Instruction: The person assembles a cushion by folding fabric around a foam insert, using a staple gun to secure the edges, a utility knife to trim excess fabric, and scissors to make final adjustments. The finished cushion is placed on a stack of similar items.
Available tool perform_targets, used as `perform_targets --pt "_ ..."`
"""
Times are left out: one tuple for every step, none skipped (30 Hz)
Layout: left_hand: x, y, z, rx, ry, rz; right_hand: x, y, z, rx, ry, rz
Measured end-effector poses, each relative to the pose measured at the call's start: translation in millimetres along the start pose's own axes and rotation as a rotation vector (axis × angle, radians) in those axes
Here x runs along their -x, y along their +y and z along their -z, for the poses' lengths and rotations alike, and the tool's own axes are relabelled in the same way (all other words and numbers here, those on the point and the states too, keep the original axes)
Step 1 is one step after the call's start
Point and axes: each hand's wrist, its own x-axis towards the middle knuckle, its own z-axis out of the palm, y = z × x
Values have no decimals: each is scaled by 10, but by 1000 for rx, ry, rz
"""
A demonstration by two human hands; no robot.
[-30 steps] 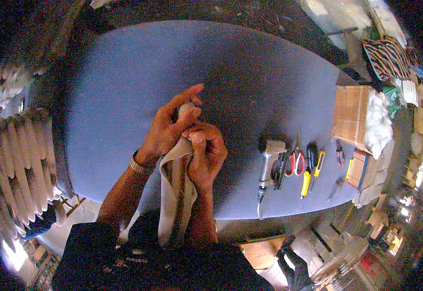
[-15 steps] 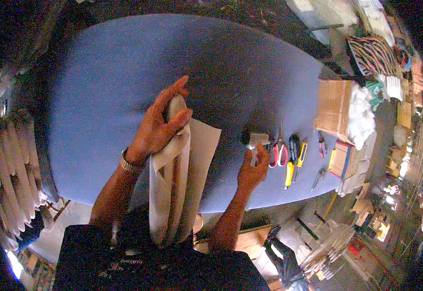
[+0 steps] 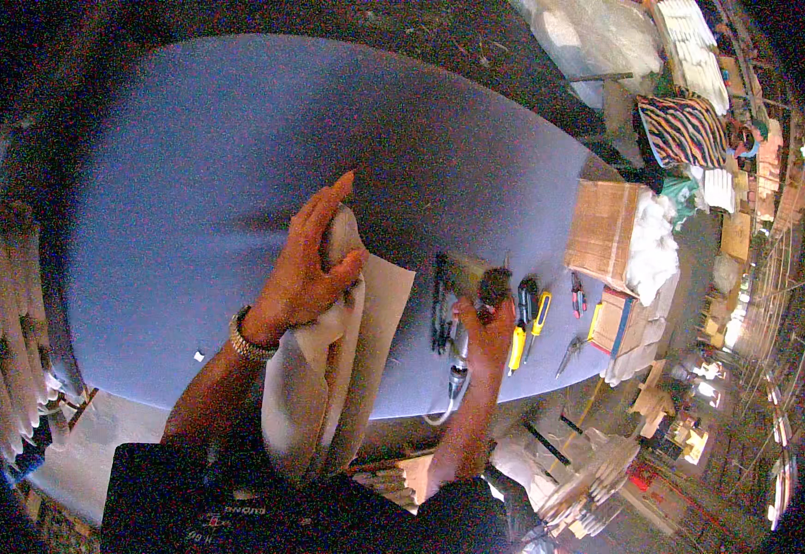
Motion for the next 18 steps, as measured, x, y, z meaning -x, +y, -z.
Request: perform_targets --pt "10 17 -13 -10 -1 5 68 -282 -93 -49 -72 66" --pt "20 40 -20 -14 -7 11 132 -582 -195 -93 -139 128" --pt "41 61 -22 -13 -10 20 165 -828 -270 5 -213 207" --pt "51 71 -22 -20 -8 24 150 -1030 -348 97 -292 291" --pt "49 65 -18 -31 3 30 115 -1187 -421 174 -385 334" --pt "59 46 -17 -9 -1 28 107 -1363 -491 249 -470 381" --pt "73 10 -27 11 -4 26 52 -1380 -517 326 -525 467" --pt "73 -8 -23 35 -5 21 4 -1406 -541 407 -580 556" --pt "77 -10 -19 34 -6 17 -26 -1440 -556 419 -606 571" --pt "81 -2 -16 33 -6 13 -51 -1480 -568 431 -633 586" --pt "91 1 -26 33 -5 14 -66 -1502 -568 442 -663 599" --pt "88 2 -29 44 -2 8 -75 -1522 -568 474 -674 597" --pt "81 5 -27 56 0 2 -84 -1542 -569 506 -684 594" --pt "78 5 -29 67 0 -3 -91 -1549 -564 536 -692 590" --pt "77 2 -29 49 -1 7 -101 -1551 -558 541 -705 595" --pt "77 -1 -27 32 -2 17 -111 -1551 -553 547 -717 600" --pt "76 0 -25 15 -6 26 -112 -1553 -549 552 -728 603" --pt "72 5 -20 18 -15 31 -102 -1567 -548 570 -734 597"
